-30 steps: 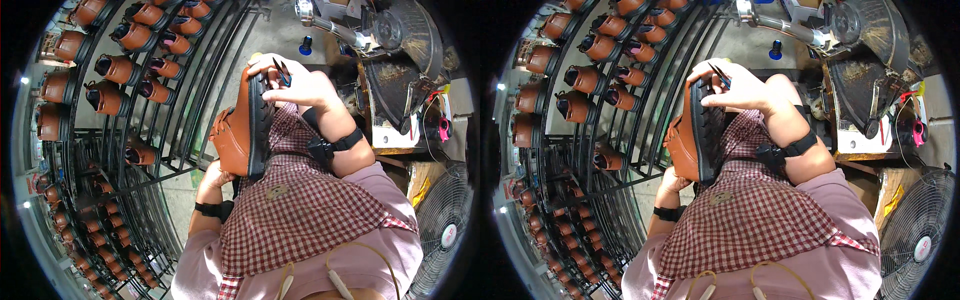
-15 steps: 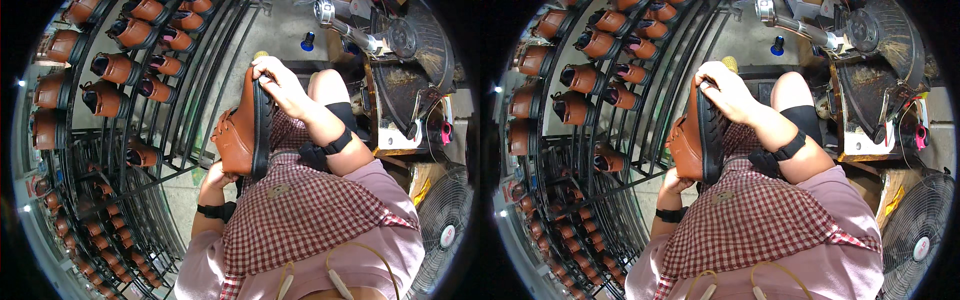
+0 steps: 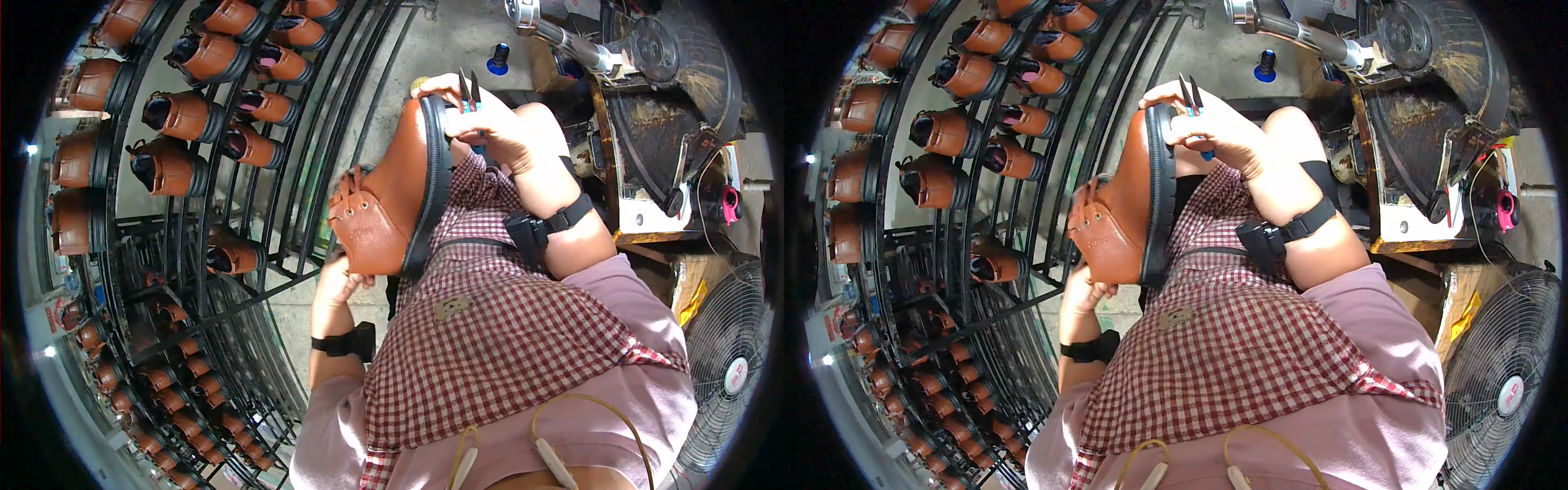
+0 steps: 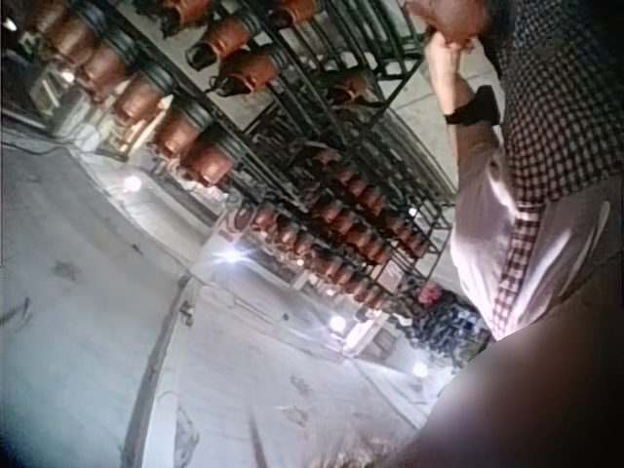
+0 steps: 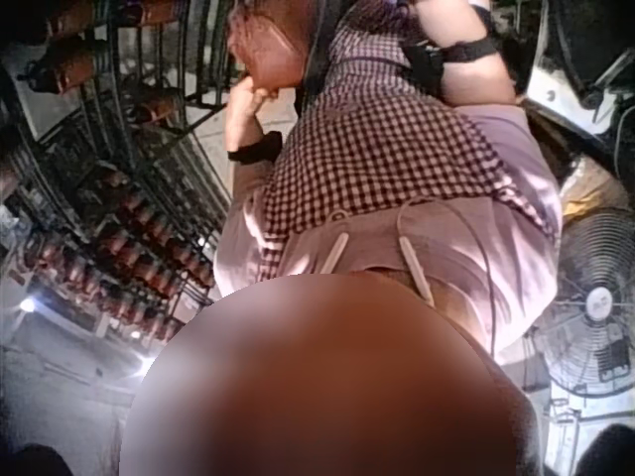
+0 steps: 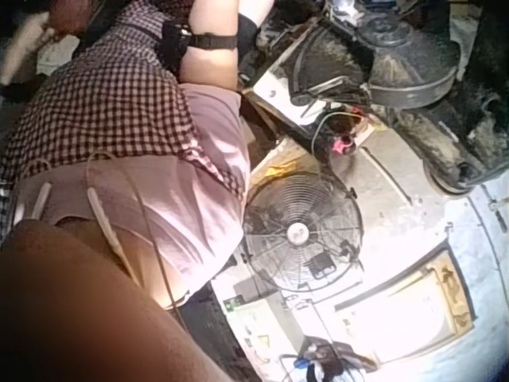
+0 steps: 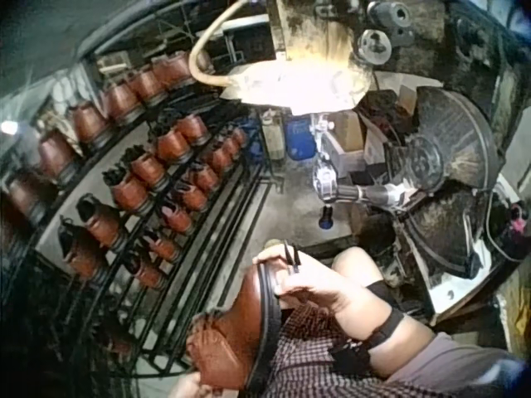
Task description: The recorder uses a industrial polishing machine to buff the soles and edges of leather boots.
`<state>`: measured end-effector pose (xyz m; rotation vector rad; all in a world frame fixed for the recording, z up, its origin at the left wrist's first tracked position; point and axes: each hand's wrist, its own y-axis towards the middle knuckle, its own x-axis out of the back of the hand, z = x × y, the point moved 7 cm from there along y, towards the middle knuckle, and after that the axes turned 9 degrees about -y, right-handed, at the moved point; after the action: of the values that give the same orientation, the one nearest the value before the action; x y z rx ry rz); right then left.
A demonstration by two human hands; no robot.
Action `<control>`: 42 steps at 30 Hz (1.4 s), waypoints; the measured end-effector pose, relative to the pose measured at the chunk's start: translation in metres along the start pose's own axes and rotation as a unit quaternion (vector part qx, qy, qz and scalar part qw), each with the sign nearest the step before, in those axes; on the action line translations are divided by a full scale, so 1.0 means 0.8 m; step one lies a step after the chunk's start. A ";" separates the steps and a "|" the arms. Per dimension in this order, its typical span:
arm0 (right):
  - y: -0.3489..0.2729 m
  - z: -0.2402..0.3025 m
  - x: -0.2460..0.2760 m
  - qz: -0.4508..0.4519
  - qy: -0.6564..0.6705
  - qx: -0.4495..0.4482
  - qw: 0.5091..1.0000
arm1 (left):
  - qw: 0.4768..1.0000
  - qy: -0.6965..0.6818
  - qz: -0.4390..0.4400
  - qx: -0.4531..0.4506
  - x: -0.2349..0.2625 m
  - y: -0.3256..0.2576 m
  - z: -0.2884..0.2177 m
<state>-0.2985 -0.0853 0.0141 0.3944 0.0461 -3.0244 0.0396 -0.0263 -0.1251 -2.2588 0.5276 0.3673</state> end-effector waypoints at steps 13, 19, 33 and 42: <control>-0.027 0.031 -0.014 0.060 0.087 -0.022 0.994 | 0.967 0.024 -0.113 -0.226 -0.013 -0.027 -0.131; -0.027 0.037 -0.010 0.000 0.038 -0.012 0.999 | 0.811 0.212 -0.187 -0.513 -0.019 -0.057 -0.171; -0.045 0.016 0.022 -0.008 -0.054 0.015 0.998 | 0.550 0.396 -0.240 -0.695 -0.121 -0.155 -0.196; -0.047 0.034 0.006 0.002 -0.115 0.002 0.993 | 0.523 0.393 -0.241 -0.717 -0.123 -0.171 -0.196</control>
<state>-0.3134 -0.0493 0.0396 0.0429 0.0244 -3.0442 0.0341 -0.0340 0.1049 -4.0051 -0.2712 -1.0302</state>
